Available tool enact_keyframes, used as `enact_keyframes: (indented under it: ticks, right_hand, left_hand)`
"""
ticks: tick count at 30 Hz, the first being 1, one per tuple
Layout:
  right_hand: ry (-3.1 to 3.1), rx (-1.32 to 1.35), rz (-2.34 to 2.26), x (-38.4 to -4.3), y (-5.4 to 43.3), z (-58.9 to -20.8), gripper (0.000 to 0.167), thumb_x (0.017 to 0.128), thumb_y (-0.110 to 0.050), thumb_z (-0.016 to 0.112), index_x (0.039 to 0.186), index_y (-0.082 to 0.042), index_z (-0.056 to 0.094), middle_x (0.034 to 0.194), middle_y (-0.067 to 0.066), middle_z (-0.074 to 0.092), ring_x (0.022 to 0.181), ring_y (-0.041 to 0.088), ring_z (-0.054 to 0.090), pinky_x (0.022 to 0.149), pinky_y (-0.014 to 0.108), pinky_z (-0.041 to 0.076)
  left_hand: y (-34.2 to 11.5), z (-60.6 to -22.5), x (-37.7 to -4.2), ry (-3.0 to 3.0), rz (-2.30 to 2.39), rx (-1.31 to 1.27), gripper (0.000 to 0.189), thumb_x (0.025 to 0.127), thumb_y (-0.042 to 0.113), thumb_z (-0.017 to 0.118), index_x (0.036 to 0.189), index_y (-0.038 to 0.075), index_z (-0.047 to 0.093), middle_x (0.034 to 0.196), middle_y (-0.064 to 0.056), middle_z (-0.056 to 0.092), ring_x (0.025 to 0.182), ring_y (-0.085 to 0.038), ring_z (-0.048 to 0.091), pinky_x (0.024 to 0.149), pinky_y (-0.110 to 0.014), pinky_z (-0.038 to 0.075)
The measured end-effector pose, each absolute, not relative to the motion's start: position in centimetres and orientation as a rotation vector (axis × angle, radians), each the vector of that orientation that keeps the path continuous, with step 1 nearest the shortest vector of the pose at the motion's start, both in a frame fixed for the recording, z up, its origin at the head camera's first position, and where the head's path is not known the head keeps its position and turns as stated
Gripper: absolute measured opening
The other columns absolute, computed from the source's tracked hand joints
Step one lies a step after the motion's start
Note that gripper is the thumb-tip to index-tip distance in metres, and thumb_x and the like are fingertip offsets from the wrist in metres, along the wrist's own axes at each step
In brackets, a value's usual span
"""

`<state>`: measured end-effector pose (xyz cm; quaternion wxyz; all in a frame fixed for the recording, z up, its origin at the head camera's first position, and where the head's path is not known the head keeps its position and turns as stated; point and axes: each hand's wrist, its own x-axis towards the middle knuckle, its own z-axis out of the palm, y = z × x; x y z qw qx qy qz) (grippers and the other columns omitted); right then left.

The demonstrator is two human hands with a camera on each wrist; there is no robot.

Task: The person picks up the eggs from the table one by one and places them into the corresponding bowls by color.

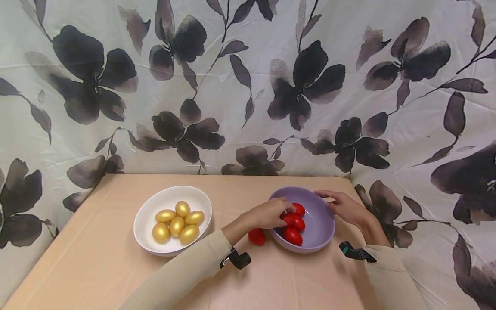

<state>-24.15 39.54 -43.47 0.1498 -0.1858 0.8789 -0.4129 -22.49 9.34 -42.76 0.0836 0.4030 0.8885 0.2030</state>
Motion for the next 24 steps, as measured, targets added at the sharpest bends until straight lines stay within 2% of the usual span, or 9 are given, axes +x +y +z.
enact_keyframes:
  ticks: [4,12,16,19,24]
  right_hand:
    - [2.536,-0.544,-1.178,-24.2,39.5,-43.5,0.057,0.096,0.01,0.041,0.151,-0.004,0.046,0.148,0.033,0.043,0.121,0.048,0.06,0.092,0.044,0.057]
    - [2.544,-0.552,-1.165,-24.2,39.5,-43.4,0.056,0.096,0.01,0.041,0.151,-0.003,0.046,0.148,0.033,0.043,0.12,0.048,0.06,0.092,0.042,0.057]
    - [2.544,-0.547,-1.166,-24.3,39.6,-43.4,0.057,0.095,0.01,0.042,0.151,-0.003,0.046,0.148,0.032,0.044,0.121,0.049,0.059,0.093,0.044,0.057]
    - [2.542,-0.543,-1.168,-24.4,39.6,-43.4,0.057,0.095,0.01,0.043,0.151,-0.003,0.045,0.149,0.032,0.044,0.122,0.049,0.059,0.093,0.045,0.057]
    - [2.543,-0.541,-1.162,-24.5,39.6,-43.3,0.057,0.095,0.009,0.043,0.151,-0.004,0.046,0.149,0.031,0.044,0.122,0.05,0.059,0.093,0.046,0.057]
  left_hand:
    - [9.0,-42.8,-22.6,2.614,0.661,1.214,0.041,0.09,0.011,0.075,0.131,0.009,0.066,0.123,-0.004,0.065,0.11,-0.01,0.056,0.096,-0.015,0.046]
    - [6.9,-42.1,-23.2,2.512,0.932,1.184,0.041,0.091,0.008,0.073,0.131,0.007,0.066,0.126,-0.006,0.066,0.115,-0.02,0.064,0.087,-0.015,0.051]
    - [5.5,-41.5,-23.4,2.562,1.01,1.149,0.038,0.091,0.004,0.071,0.129,0.006,0.067,0.124,-0.005,0.067,0.115,-0.017,0.064,0.091,-0.017,0.052]
    - [4.5,-41.3,-23.7,2.588,1.071,1.148,0.037,0.09,0.001,0.069,0.127,0.004,0.067,0.124,-0.008,0.066,0.115,-0.019,0.064,0.096,-0.023,0.052]
    - [3.2,-41.6,-24.2,2.604,1.164,1.105,0.036,0.09,0.002,0.072,0.126,0.003,0.066,0.124,-0.011,0.066,0.114,-0.025,0.064,0.096,-0.028,0.054]
